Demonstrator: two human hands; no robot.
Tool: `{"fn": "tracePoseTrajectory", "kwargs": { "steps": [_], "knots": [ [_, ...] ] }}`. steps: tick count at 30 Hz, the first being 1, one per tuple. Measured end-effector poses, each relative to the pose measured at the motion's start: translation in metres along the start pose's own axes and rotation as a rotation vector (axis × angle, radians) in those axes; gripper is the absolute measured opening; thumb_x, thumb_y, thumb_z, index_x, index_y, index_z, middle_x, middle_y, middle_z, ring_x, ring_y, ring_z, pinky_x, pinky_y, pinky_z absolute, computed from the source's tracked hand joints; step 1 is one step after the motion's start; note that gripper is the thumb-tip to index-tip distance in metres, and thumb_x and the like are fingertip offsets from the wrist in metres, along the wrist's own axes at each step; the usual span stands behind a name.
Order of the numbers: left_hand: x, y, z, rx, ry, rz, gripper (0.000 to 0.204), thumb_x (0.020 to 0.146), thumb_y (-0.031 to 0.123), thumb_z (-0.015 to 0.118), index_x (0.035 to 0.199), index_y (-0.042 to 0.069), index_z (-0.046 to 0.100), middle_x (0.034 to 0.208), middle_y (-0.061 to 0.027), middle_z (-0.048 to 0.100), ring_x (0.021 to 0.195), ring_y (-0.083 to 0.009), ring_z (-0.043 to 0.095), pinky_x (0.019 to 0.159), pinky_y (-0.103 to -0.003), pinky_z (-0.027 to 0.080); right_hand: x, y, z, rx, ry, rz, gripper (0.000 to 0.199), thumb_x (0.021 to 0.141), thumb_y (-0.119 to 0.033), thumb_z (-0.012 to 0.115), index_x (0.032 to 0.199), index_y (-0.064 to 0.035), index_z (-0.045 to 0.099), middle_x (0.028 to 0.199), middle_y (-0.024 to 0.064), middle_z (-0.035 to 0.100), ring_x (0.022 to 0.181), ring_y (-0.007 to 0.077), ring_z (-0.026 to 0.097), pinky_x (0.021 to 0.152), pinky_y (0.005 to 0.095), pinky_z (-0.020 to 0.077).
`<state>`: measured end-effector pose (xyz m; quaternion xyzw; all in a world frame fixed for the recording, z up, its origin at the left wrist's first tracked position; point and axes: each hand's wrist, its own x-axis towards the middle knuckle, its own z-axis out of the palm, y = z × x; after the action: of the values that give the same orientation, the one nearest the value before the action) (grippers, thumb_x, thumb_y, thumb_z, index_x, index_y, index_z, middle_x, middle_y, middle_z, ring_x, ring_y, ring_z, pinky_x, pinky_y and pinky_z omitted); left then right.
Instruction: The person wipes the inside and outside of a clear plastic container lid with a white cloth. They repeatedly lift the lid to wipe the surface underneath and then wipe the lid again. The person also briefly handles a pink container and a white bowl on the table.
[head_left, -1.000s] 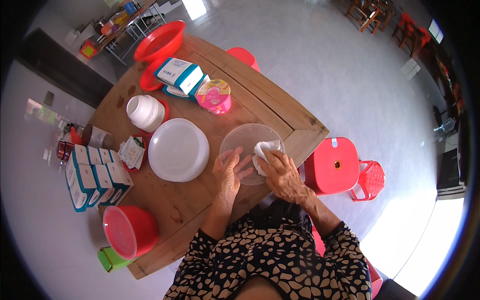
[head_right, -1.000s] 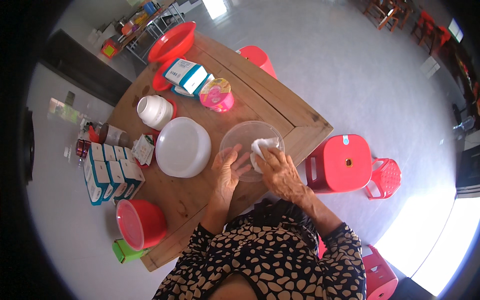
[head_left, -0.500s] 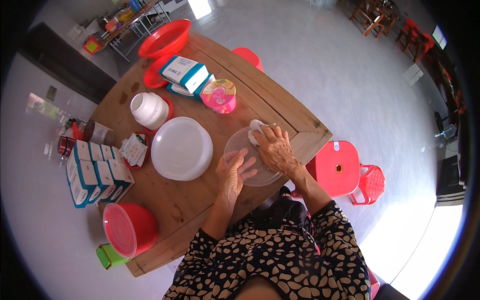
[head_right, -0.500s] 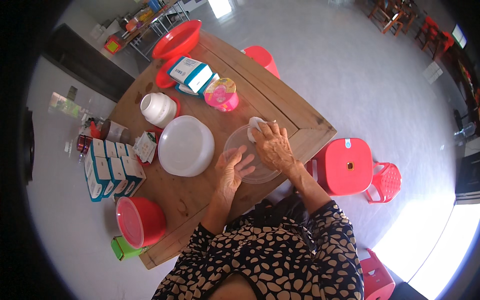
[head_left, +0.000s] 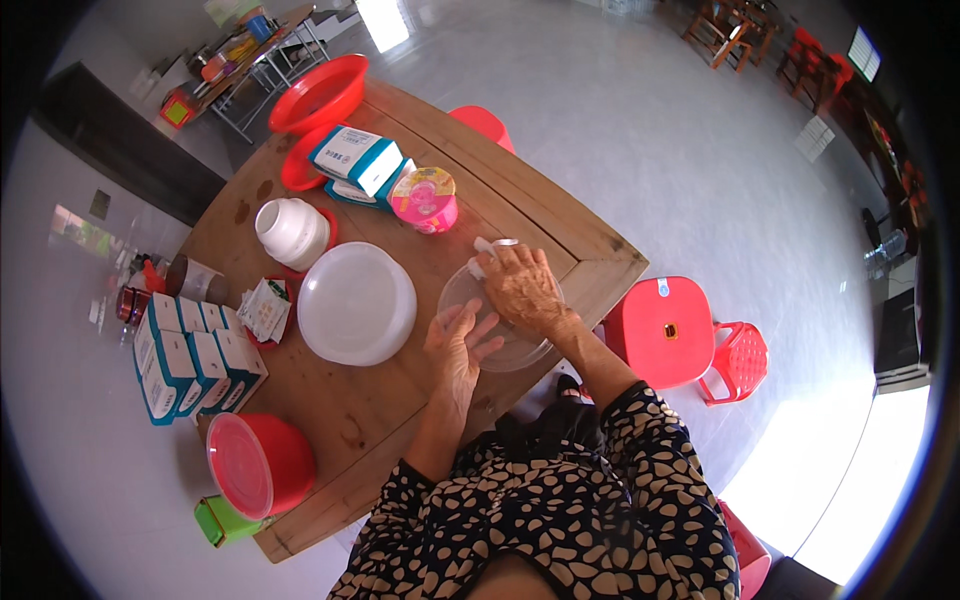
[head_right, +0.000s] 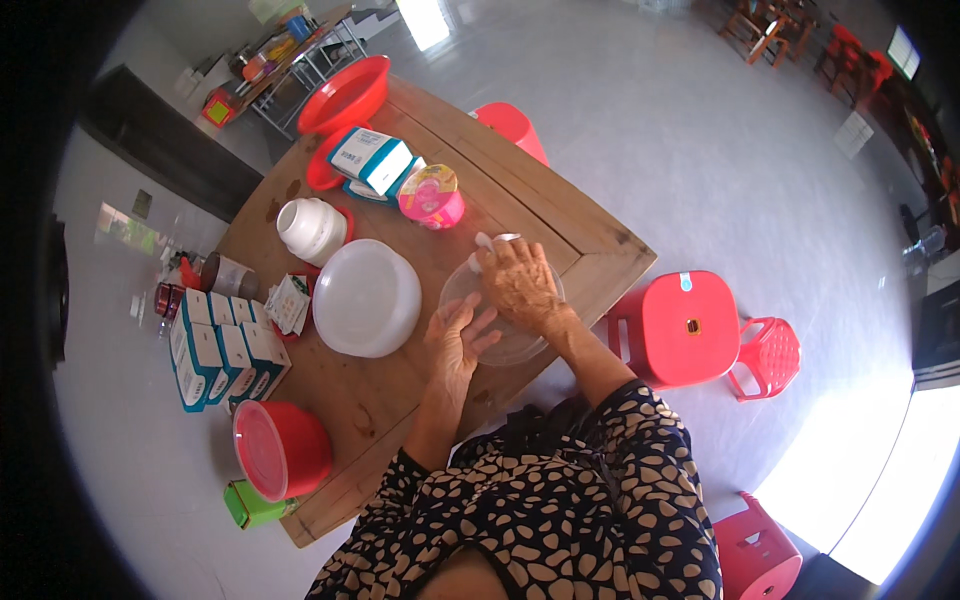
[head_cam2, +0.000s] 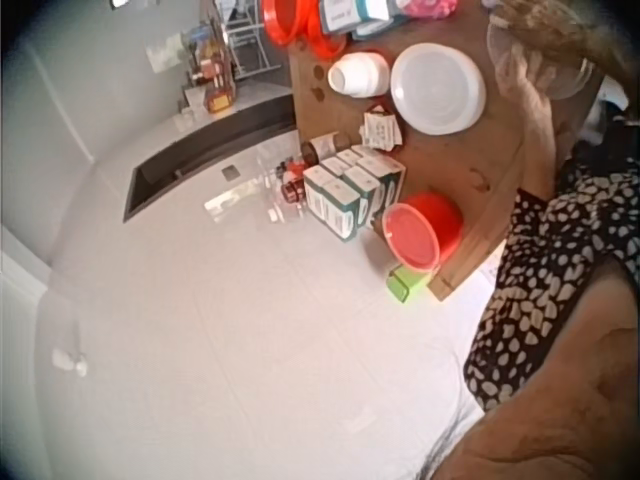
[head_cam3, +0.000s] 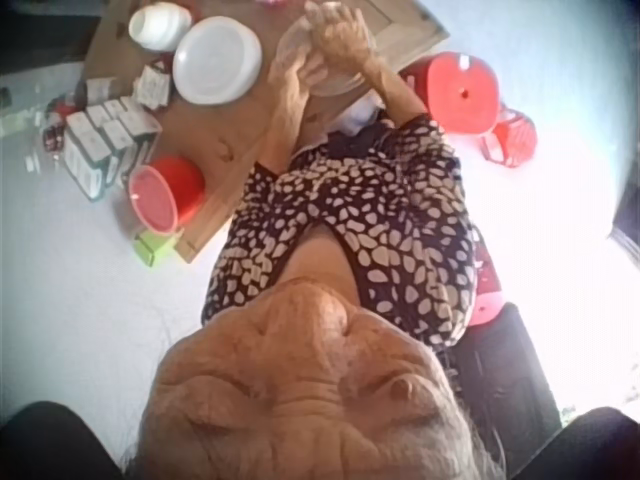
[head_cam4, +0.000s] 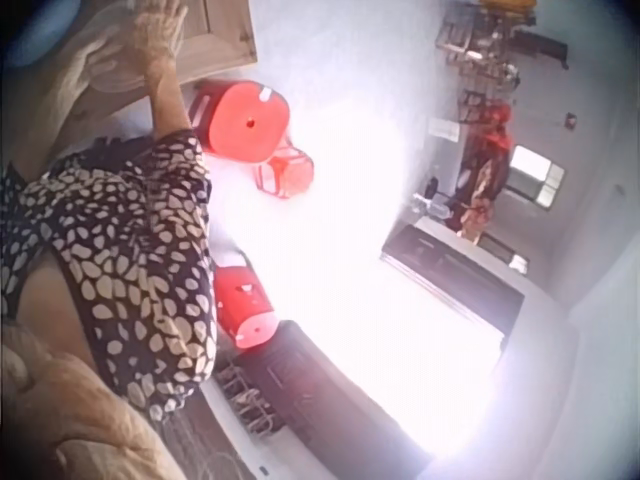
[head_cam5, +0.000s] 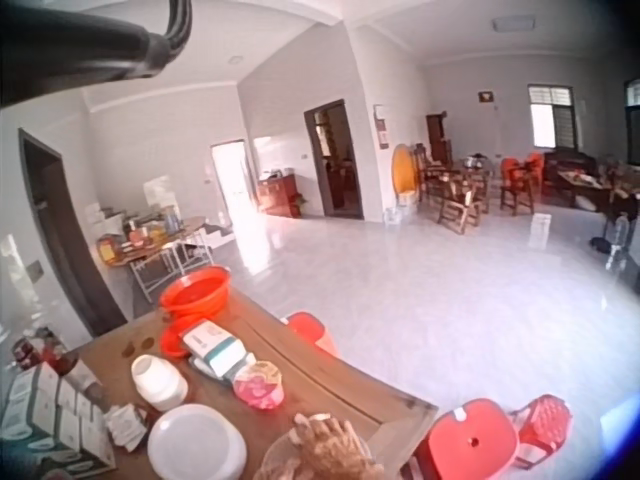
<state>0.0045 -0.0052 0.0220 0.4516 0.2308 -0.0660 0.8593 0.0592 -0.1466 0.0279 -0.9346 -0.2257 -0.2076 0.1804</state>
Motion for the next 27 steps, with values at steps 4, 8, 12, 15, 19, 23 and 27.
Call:
{"fn": "tracePoseTrajectory", "kwargs": {
  "steps": [4, 8, 12, 15, 19, 23, 27],
  "knots": [
    [-0.002, -0.001, 0.002, 0.059, 0.03, 0.019, 0.038, 0.085, 0.012, 0.065, 0.112, 0.002, 0.04, 0.123, -0.0202, 0.053, 0.098, -0.0393, 0.062, 0.059, -0.047, 0.06, -0.021, 0.01, -0.007, -0.057, 0.071, 0.082, 0.033, 0.076, -0.017, 0.057, 0.106, -0.0035, 0.056, 0.106, 0.016, 0.054, 0.096, 0.0326, 0.052, 0.076, 0.0433, 0.044],
    [-0.004, 0.0, 0.004, 0.014, 0.026, 0.04, 0.038, 0.081, 0.014, 0.072, 0.106, 0.005, 0.045, 0.102, -0.0113, 0.057, 0.09, -0.035, 0.065, 0.055, -0.041, 0.059, -0.052, -0.003, -0.02, -0.082, 0.024, 0.196, 0.049, 0.075, -0.016, 0.065, 0.119, -0.0009, 0.05, 0.119, 0.0239, 0.049, 0.097, 0.0372, 0.05, 0.08, 0.0455, 0.0448],
    [-0.004, 0.0, 0.003, 0.008, 0.011, 0.038, 0.037, 0.082, 0.014, 0.071, 0.107, 0.005, 0.045, 0.106, -0.0131, 0.058, 0.092, -0.0356, 0.065, 0.057, -0.041, 0.059, -0.082, -0.033, -0.037, -0.068, 0.063, 0.248, 0.054, 0.076, -0.015, 0.064, 0.123, 0.0037, 0.045, 0.124, 0.0345, 0.042, 0.098, 0.0452, 0.049, 0.083, 0.0472, 0.0449],
    [-0.002, 0.0, -0.002, 0.011, -0.016, 0.034, 0.036, 0.084, 0.014, 0.068, 0.108, 0.003, 0.044, 0.111, -0.0156, 0.058, 0.094, -0.0364, 0.064, 0.058, -0.041, 0.059, -0.099, -0.043, -0.039, -0.03, 0.064, 0.238, 0.054, 0.075, -0.012, 0.063, 0.124, 0.0042, 0.044, 0.124, 0.0346, 0.041, 0.096, 0.0437, 0.049, 0.084, 0.0479, 0.0441],
    [0.0, 0.001, -0.005, 0.013, -0.042, 0.01, 0.036, 0.086, 0.014, 0.066, 0.111, 0.001, 0.042, 0.117, -0.0188, 0.057, 0.096, -0.0376, 0.064, 0.061, -0.044, 0.06, -0.084, -0.023, -0.038, 0.025, 0.033, 0.28, 0.051, 0.074, -0.01, 0.061, 0.122, 0.0029, 0.046, 0.119, 0.0246, 0.045, 0.092, 0.0377, 0.048, 0.079, 0.0462, 0.0443],
    [0.002, 0.003, -0.004, -0.001, -0.045, -0.011, 0.035, 0.087, 0.013, 0.064, 0.111, 0.0, 0.041, 0.118, -0.0206, 0.056, 0.096, -0.0385, 0.063, 0.063, -0.046, 0.06, -0.057, 0.002, -0.019, -0.01, 0.03, 0.246, 0.043, 0.075, -0.009, 0.057, 0.117, -0.0005, 0.052, 0.119, 0.0167, 0.046, 0.097, 0.0339, 0.048, 0.081, 0.0433, 0.0441],
    [-0.001, 0.006, -0.001, 0.002, -0.034, -0.016, 0.034, 0.088, 0.012, 0.062, 0.111, 0.0, 0.041, 0.118, -0.0208, 0.056, 0.097, -0.0392, 0.063, 0.061, -0.046, 0.06, -0.023, 0.013, -0.005, 0.015, 0.05, 0.11, 0.041, 0.074, -0.011, 0.058, 0.115, -0.0048, 0.055, 0.124, 0.0136, 0.048, 0.104, 0.0336, 0.049, 0.083, 0.0431, 0.0433]
  ]
}}
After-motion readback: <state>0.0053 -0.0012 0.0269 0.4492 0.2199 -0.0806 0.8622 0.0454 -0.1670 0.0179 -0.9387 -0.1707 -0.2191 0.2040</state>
